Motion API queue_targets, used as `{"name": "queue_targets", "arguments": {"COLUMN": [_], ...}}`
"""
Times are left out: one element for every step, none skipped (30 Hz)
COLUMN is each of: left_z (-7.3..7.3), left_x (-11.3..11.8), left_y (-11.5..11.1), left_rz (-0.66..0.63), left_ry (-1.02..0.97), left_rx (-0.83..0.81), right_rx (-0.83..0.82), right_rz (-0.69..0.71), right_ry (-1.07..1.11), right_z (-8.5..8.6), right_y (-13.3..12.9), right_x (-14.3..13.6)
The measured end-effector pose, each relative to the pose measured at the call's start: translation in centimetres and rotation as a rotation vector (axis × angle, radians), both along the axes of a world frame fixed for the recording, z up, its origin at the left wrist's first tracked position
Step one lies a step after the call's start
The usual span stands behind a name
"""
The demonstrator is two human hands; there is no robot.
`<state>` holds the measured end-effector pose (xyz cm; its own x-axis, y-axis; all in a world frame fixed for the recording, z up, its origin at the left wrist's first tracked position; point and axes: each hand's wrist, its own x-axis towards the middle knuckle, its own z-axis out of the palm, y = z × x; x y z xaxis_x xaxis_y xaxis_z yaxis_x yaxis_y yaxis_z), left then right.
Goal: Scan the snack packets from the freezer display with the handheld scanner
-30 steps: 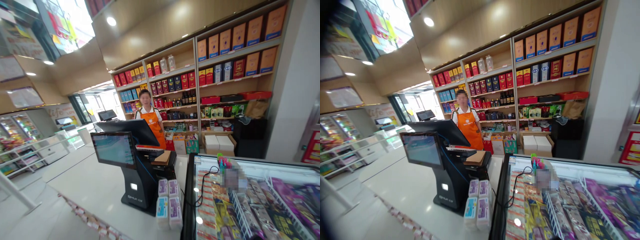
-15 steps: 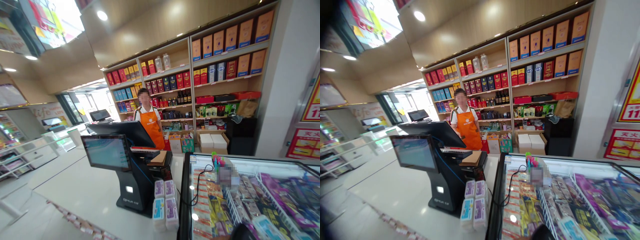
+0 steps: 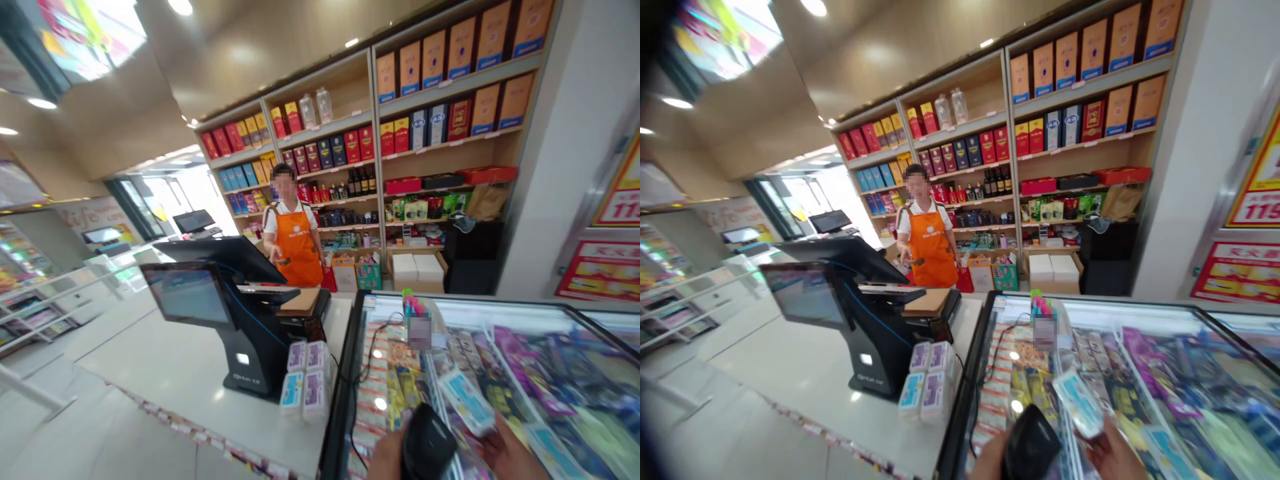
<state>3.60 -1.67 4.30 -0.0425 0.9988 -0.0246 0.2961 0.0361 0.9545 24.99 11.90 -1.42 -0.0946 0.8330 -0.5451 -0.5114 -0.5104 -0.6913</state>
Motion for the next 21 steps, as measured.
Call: {"name": "queue_targets", "arguments": {"left_z": [-0.4,-0.8,-1.1,-1.4,-1.5,-1.6,-1.6,-1.5,-1.4,-1.4,-1.3,-1.3,-1.3,-1.4,-1.4,-1.3,-1.2,-1.0,-0.8,-0.6,-0.3], "left_x": [0.5,1.0,1.4,1.7,1.8,1.9,2.0,2.0,2.0,2.1,2.1,2.1,2.2,2.2,2.2,2.2,2.1,2.1,2.0,1.8,1.6], "left_y": [-0.4,-0.8,-1.1,-1.2,-1.2,-1.1,-1.0,-0.8,-0.7,-0.6,-0.5,-0.5,-0.5,-0.5,-0.5,-0.5,-0.4,-0.4,-0.3,-0.2,-0.1], "left_rz": [0.011,0.041,0.054,0.067,0.069,0.066,0.073,0.072,0.07,0.068,0.072,0.081,0.093,0.109,0.123,0.132,0.131,0.123,0.111,0.097,0.084], "left_ry": [0.002,0.056,0.096,0.119,0.138,0.156,0.178,0.198,0.213,0.225,0.234,0.239,0.243,0.244,0.242,0.238,0.233,0.23,0.23,0.231,0.236], "left_rx": [0.007,0.058,0.095,0.113,0.128,0.138,0.141,0.143,0.146,0.148,0.15,0.152,0.155,0.159,0.165,0.173,0.181,0.186,0.188,0.187,0.186], "right_rx": [0.055,0.102,0.153,0.185,0.209,0.216,0.228,0.227,0.232,0.238,0.242,0.248,0.256,0.267,0.283,0.307,0.338,0.374,0.414,0.455,0.495], "right_rz": [0.009,0.013,0.025,0.033,0.027,0.025,0.023,0.019,0.021,0.024,0.028,0.033,0.037,0.042,0.048,0.057,0.067,0.082,0.098,0.114,0.125], "right_ry": [0.024,0.029,0.033,0.034,0.037,0.04,0.047,0.053,0.065,0.076,0.081,0.08,0.071,0.055,0.031,-0.005,-0.058,-0.128,-0.214,-0.306,-0.387], "right_z": [0.7,1.3,1.7,1.9,2.0,2.1,2.1,2.1,2.2,2.2,2.2,2.2,2.1,2.0,1.9,1.8,1.7,1.6,1.6,1.7,1.8], "right_y": [-0.3,-0.6,-0.7,-0.6,-0.4,-0.3,-0.1,0.0,0.1,0.1,0.1,0.2,0.2,0.3,0.4,0.5,0.6,0.7,0.7,0.8,0.9], "right_x": [0.0,0.0,-0.1,-0.1,-0.1,-0.1,-0.1,0.0,0.0,0.1,0.1,0.0,0.0,0.0,-0.1,-0.2,-0.2,-0.2,-0.2,-0.2,-0.1]}}
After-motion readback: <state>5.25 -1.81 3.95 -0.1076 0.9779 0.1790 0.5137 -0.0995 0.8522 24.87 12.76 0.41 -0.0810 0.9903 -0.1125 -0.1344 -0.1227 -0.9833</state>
